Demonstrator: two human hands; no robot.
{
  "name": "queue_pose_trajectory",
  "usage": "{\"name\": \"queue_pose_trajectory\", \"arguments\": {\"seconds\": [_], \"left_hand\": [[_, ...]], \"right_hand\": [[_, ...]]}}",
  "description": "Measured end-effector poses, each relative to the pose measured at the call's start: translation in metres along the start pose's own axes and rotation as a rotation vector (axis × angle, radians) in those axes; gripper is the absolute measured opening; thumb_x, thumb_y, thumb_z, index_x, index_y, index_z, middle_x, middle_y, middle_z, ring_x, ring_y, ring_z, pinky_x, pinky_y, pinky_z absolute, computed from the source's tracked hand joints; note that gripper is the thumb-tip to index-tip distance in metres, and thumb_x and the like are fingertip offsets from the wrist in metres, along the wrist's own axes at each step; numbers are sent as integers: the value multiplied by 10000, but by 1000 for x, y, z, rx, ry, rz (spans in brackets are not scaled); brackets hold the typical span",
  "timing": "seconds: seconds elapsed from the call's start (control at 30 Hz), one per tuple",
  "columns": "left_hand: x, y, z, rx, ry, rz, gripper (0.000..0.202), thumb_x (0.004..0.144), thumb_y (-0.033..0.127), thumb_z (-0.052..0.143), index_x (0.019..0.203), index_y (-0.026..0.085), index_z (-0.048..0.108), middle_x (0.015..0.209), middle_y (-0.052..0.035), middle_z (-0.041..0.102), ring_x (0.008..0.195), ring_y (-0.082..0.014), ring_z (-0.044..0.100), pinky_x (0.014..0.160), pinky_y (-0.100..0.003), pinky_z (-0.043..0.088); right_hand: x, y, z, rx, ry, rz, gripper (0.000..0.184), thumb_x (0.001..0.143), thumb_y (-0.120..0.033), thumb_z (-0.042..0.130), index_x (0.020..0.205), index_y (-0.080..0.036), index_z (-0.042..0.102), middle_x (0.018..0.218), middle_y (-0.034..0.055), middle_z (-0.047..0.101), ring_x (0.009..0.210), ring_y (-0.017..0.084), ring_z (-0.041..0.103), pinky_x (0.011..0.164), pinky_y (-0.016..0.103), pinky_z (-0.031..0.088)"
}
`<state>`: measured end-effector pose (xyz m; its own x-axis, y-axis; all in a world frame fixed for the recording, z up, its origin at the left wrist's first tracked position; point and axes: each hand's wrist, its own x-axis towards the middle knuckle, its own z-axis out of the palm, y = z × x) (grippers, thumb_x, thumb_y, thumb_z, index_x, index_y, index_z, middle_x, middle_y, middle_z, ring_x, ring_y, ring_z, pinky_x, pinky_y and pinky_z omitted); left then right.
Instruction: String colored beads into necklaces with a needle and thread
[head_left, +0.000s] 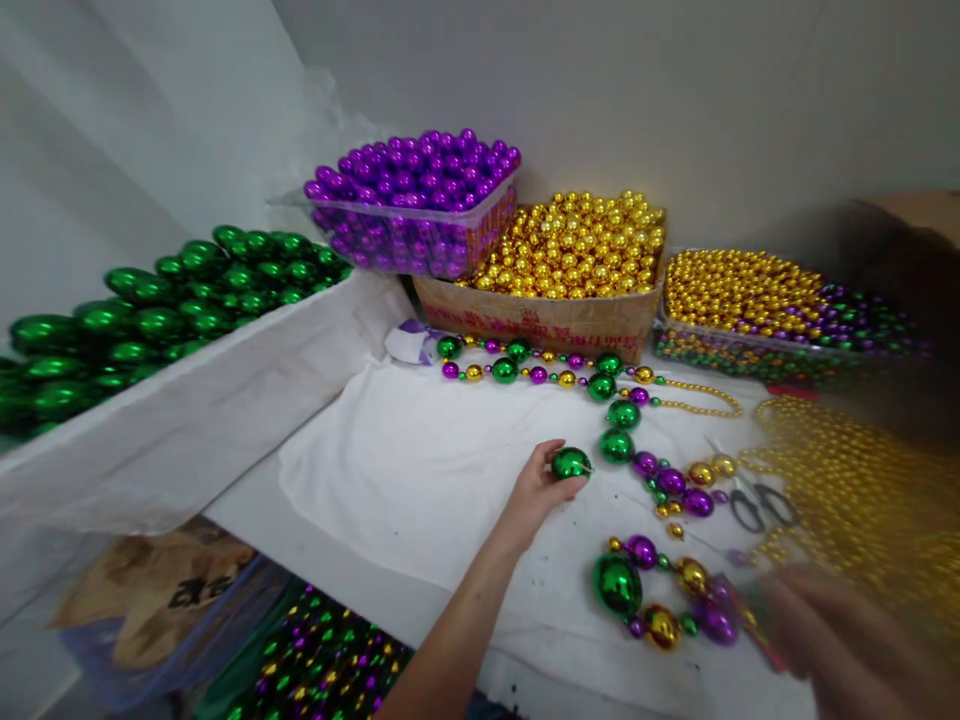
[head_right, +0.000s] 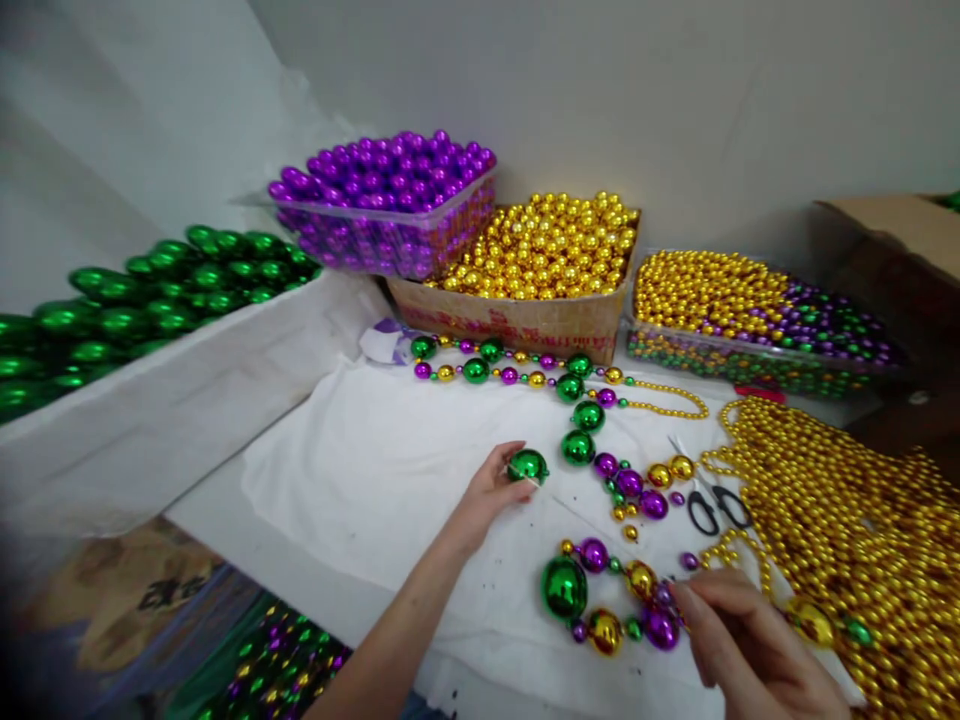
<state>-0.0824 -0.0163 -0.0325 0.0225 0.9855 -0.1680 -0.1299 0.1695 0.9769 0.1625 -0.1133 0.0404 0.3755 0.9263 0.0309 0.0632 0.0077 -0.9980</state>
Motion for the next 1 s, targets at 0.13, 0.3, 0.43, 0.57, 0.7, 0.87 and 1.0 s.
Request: {"name": "queue_pose_trajectory", "arguments": {"seconds": [0.13,0.3,0.43,0.57,0.7,0.87,1.0], "left_hand": [[-24,4,-12,-451,-247,-202,398,766,297,682,1109,239,490,1029,-54,592,875,-223,649,630,-268,494],[-32,-5,-13,-747,-247,-330,441,789,317,626,1204,216,517,1026,-86,631,835,-203,655,610,-245,487],[-29,-9,-7,-787,-206,-385,350,796,348,589,1077,139,595,1019,-134,653,700,-157,614,532,-232,448],[-29,-10,-2,-728,-108,-357,281,783,314,626,1017,162,591,926,-83,660,691,-145,624,555,-225,456],[-30,-11,0,-684,-72,-272,281,771,267,658,1029,203,569,902,-31,646,726,-140,642,577,-217,460],[-30,-15,1,-712,-46,-313,223,796,278,639,976,166,569,946,-69,662,720,-149,646,543,-210,455],[-29,-16,2,-718,-8,-340,219,814,275,614,982,138,582,977,-96,676,714,-145,650,539,-206,475]], "right_hand": [[-6,0,5,-51,29,95,243,592,-393,807,638,-189,683,901,118,674,639,192,568,340,226,343],[-14,-2,12,112,115,190,238,669,-350,773,681,-176,611,909,97,697,497,93,471,355,190,308],[-18,4,19,158,144,178,237,686,-332,768,693,-177,589,845,61,692,470,68,434,355,174,280],[-22,13,23,176,140,193,231,686,-335,767,712,-176,602,846,65,694,503,85,481,357,176,279],[-25,19,24,131,135,145,213,716,-335,744,738,-178,601,864,78,689,540,108,512,380,188,311],[-27,17,27,55,127,60,162,768,-308,698,746,-187,593,878,83,687,714,181,615,498,239,425],[-29,5,35,-23,109,-77,90,808,-247,653,763,-200,592,880,63,686,836,193,630,646,276,483]]}}
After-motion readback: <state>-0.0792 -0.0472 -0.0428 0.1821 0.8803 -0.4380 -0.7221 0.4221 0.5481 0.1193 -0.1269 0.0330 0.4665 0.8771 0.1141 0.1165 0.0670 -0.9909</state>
